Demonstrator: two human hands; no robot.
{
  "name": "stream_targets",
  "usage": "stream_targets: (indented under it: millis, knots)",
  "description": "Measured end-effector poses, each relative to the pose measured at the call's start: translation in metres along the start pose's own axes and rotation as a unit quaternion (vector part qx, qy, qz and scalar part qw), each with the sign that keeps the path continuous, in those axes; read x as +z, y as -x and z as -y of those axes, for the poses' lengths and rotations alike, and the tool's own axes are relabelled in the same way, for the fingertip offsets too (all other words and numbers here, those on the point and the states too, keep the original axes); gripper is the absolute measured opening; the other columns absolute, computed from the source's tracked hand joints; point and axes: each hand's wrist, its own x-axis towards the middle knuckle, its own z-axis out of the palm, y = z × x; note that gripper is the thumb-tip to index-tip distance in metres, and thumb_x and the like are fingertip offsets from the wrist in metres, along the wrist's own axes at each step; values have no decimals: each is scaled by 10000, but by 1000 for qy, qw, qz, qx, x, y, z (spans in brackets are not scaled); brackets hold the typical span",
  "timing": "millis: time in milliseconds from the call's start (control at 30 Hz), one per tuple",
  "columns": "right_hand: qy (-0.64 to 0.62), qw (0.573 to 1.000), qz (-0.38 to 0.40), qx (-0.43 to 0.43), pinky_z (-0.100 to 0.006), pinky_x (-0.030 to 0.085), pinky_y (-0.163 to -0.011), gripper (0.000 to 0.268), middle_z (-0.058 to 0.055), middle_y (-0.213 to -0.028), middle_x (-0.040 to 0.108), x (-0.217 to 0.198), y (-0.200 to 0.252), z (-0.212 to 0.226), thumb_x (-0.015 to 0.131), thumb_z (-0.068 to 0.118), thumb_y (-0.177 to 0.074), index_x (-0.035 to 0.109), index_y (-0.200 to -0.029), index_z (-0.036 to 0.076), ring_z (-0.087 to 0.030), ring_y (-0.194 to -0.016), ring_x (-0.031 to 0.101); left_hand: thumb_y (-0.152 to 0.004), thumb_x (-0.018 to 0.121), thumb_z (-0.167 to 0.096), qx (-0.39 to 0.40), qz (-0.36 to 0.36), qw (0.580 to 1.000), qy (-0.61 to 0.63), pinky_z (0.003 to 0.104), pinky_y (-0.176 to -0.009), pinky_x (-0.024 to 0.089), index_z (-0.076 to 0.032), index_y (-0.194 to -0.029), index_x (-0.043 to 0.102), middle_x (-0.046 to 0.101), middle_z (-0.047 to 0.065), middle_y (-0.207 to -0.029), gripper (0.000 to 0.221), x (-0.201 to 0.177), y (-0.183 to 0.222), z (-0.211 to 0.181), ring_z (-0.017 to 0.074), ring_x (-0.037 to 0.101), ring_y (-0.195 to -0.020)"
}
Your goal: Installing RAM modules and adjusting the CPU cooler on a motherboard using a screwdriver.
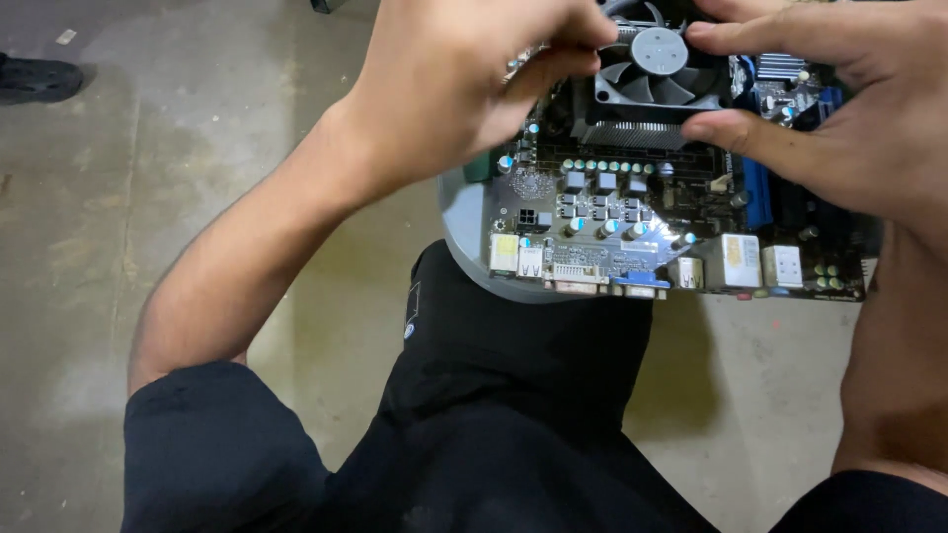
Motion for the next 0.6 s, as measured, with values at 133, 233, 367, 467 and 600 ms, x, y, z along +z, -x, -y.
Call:
stream_targets:
  millis: [133, 233, 367, 467, 600]
  knots:
    - [-19, 1000, -4, 10, -581, 499, -1275, 499, -493, -1492, 634, 2, 1, 0, 869, -60, -992, 665, -1388, -285, -556, -1462, 613, -1151, 645, -24, 70, -71, 991, -88, 324, -635, 407, -40, -1024, 727, 680, 23, -856, 151, 0, -6, -4, 181, 606, -739]
    - [-22, 999, -8, 23, -581, 496, -1290, 484, -492, -1500, 634, 3, 2, 1, 871, -63, -1001, 670, -1386, -277, -553, -1464, 616, -1135, 551, 13, 115, -85, 978, -152, 299, -647, 418, -66, -997, 697, 640, 16, -862, 215, -4, -9, -9, 169, 574, -724]
    - [-28, 999, -14, 12, -585, 493, -1300, 475, -501, -1498, 629, 2, 1, 2, 875, -83, -997, 666, -1379, -273, -560, -1475, 609, -1124, 627, 1, 148, -82, 970, -177, 277, -681, 462, -40, -950, 686, 642, 32, -875, 188, -7, -13, -12, 166, 613, -760]
    - [-14, 1000, -9, 9, -589, 501, -1281, 475, -505, -1488, 631, 1, -1, 4, 880, -66, -986, 677, -1365, -266, -564, -1465, 612, -1087, 665, 12, 173, -94, 963, -184, 265, -715, 527, -35, -931, 695, 696, 42, -905, 166, -5, -13, -10, 169, 669, -804]
    - [-1, 1000, -1, 9, -589, 505, -1267, 490, -489, -1485, 635, 0, -2, 3, 881, -40, -970, 680, -1363, -254, -555, -1449, 615, -1075, 685, 11, 185, -88, 960, -192, 261, -729, 578, -31, -962, 723, 724, 49, -911, 126, -6, -13, -9, 166, 692, -822]
